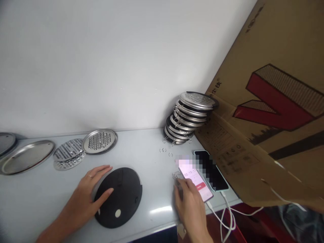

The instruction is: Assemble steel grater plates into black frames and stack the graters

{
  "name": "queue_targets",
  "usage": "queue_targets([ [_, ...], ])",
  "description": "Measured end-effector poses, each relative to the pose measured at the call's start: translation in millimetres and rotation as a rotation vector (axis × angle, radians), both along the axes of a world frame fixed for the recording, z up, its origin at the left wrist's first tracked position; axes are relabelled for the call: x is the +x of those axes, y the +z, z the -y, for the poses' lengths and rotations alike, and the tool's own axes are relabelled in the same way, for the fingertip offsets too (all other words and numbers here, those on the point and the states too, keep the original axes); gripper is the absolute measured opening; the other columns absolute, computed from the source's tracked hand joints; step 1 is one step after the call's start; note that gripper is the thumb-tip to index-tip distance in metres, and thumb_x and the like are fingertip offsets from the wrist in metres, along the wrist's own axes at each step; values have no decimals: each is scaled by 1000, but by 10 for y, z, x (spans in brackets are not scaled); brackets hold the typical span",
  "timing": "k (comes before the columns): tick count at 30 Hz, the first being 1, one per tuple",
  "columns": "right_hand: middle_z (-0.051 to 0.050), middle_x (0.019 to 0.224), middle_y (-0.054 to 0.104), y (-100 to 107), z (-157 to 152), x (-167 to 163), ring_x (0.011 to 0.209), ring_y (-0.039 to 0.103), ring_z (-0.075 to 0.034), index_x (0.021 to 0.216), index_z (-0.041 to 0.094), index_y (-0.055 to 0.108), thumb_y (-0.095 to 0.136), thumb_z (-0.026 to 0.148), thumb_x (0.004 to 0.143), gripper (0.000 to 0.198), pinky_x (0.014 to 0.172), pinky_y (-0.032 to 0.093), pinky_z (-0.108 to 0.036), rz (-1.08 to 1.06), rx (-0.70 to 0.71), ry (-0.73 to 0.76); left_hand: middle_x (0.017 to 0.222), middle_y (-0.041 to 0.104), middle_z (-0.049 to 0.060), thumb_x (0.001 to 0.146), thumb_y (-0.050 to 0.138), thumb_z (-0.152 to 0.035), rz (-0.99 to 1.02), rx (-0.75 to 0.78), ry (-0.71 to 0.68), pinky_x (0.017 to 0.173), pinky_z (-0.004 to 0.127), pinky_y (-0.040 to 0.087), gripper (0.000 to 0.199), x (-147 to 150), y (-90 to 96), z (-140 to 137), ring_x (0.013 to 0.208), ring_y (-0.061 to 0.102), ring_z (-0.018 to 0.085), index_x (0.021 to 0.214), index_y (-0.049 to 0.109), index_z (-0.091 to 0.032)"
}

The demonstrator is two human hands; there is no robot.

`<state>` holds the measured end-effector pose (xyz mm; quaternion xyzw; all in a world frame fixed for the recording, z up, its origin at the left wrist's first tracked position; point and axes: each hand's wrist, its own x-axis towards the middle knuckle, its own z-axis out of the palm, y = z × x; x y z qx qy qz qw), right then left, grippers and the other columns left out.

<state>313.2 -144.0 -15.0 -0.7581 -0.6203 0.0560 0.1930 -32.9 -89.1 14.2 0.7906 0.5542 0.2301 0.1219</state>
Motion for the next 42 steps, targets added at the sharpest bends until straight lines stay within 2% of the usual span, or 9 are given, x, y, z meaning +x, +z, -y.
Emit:
queue_targets([
  [5, -9, 106, 61, -44, 10, -139, 94, 64, -26, 106, 22, 68, 47, 33, 97, 25, 81, 53, -39, -47, 83, 29, 139, 51, 6, 91, 56, -33, 38, -7, -119, 104, 50, 45, 46, 295, 278, -213, 124, 52, 28, 136, 48, -32],
  [8, -9, 104, 60, 4, -5, -197, 92, 63, -25, 102, 22, 67, 47, 30, 97, 23, 80, 52, -39, -93, 55, 53, 137, 54, 5, 91, 55, -31, 18, -54, -224, 106, 50, 42, 41, 550, 358, -442, 123, 52, 27, 132, 52, -29],
  [12, -8, 95, 58, 88, -15, -233, 86, 63, -26, 95, 22, 62, 44, 27, 98, 19, 75, 52, -40, -101, -20, 143, 126, 62, 7, 92, 56, -30, -15, -126, -381, 103, 46, 45, 33, 980, 294, -847, 117, 57, 26, 124, 60, -22],
  [16, -9, 91, 57, 131, -2, -271, 78, 63, -25, 89, 22, 57, 38, 23, 98, 21, 71, 52, -40, -69, -94, 192, 119, 66, 9, 94, 57, -30, -44, -156, -446, 99, 45, 49, 28, 1442, 134, -1196, 111, 61, 26, 119, 64, -19],
  [23, -7, 89, 57, 48, 11, -327, 77, 64, -24, 87, 24, 51, 40, 24, 99, 17, 66, 51, -35, -107, -94, 254, 122, 62, 9, 95, 60, -35, -138, -236, -440, 88, 43, 55, 31, 1911, 56, -1438, 103, 64, 21, 120, 60, -17],
  [28, -6, 86, 58, -43, -16, -311, 75, 64, -22, 87, 25, 51, 40, 26, 100, 17, 64, 50, -33, -154, -9, 286, 122, 62, 9, 95, 60, -35, -130, -284, -387, 88, 43, 56, 32, 1774, 47, -1432, 103, 64, 22, 121, 59, -17],
  [33, -4, 84, 59, 128, -189, -410, 74, 62, -21, 86, 24, 51, 40, 28, 100, 18, 66, 47, -32, -326, -28, 313, 116, 64, 8, 94, 61, -35, 6, -301, -359, 86, 42, 56, 30, 1278, 46, -1353, 99, 64, 21, 117, 61, -16],
  [38, -1, 76, 59, 352, -676, -672, 69, 54, -18, 83, 22, 54, 49, 29, 95, 15, 65, 40, -30, -728, 43, 373, 78, 59, -1, 100, 41, -33, 300, -294, -276, 70, 29, 49, 23, 672, 52, -1190, 71, 56, 13, 93, 58, -19],
  [42, 0, 72, 61, 368, -1251, -990, 64, 52, -15, 80, 20, 60, 55, 32, 90, 17, 62, 40, -27, -903, 37, 434, 77, 56, -1, 98, 42, -37, 537, -273, -137, 64, 25, 47, 22, 422, -76, -1082, 68, 54, 13, 95, 54, -20],
])
